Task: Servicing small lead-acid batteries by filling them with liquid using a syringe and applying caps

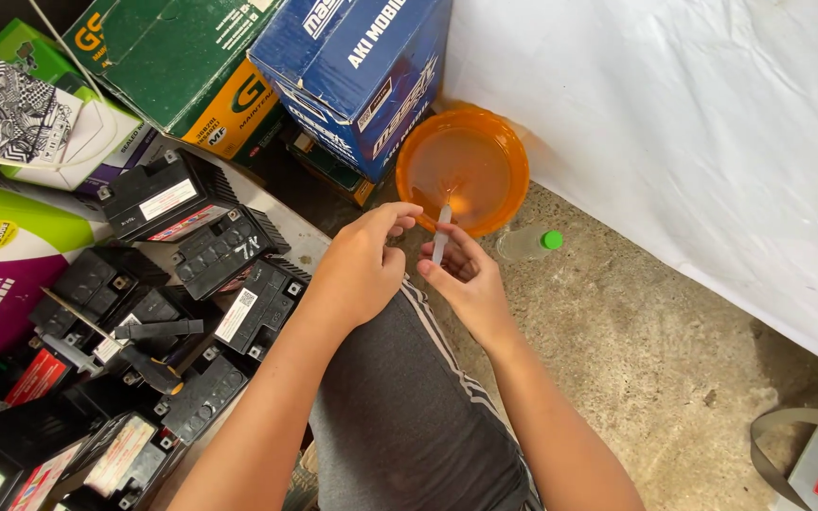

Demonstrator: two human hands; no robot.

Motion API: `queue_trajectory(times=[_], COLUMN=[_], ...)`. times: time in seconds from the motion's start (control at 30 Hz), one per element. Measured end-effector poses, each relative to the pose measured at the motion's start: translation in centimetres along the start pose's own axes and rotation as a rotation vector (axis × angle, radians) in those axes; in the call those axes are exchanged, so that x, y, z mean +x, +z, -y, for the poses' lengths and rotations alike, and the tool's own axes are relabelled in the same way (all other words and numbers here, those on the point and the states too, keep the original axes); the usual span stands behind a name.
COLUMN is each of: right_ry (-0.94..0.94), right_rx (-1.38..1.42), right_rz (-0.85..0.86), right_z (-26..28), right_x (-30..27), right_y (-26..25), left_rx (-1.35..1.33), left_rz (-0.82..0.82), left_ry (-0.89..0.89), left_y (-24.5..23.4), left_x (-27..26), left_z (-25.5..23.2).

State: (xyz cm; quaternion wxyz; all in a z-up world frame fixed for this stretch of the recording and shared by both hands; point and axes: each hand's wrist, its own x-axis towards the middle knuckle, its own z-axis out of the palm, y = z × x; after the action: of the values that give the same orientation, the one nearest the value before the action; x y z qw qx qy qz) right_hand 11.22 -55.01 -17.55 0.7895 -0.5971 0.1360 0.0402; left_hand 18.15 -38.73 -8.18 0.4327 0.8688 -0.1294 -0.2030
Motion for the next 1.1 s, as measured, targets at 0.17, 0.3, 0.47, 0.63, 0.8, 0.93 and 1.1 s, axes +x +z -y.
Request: queue_trajectory(times=[0.17, 0.3, 0.47, 0.63, 0.8, 0.93, 1.1], right_ry=[0.023, 0.032, 0.046, 0.042, -0.035, -0.067, -0.235], right_rx=[-0.081, -0.118, -0.143, -0.171, -0.251, -0.318, -0.490], right_rz=[-0.028, -0.044, -0.079, -0.118, -0.217, -0.203, -0.098], right_z=[0.0, -0.9, -3.0, -1.8, -0.4, 1.4, 3.2], right_x=[0.4, 0.8, 1.1, 1.0, 0.5, -0.3, -1.4], right_y=[0.4, 0.2, -0.7, 0.3, 1.4, 2.9, 4.2], left_rx=[0.020, 0.031, 0.011, 0.009, 0.005, -0.018, -0.031], left_rz=[-0.001, 0.009, 0.008, 0.000, -0.021, -0.072, -0.149], left_ry=[-0.032, -0.063, -0.067, -0.080, -0.069, -0.027, 0.287], left_y=[0.0, -0.1, -0.2, -0.1, -0.3, -0.4, -1.2], left_x=[0.4, 0.3, 0.1, -0.1, -0.3, -1.0, -2.8], left_z=[0.1, 0.1, -0.4, -0.3, 0.3, 0.2, 0.3])
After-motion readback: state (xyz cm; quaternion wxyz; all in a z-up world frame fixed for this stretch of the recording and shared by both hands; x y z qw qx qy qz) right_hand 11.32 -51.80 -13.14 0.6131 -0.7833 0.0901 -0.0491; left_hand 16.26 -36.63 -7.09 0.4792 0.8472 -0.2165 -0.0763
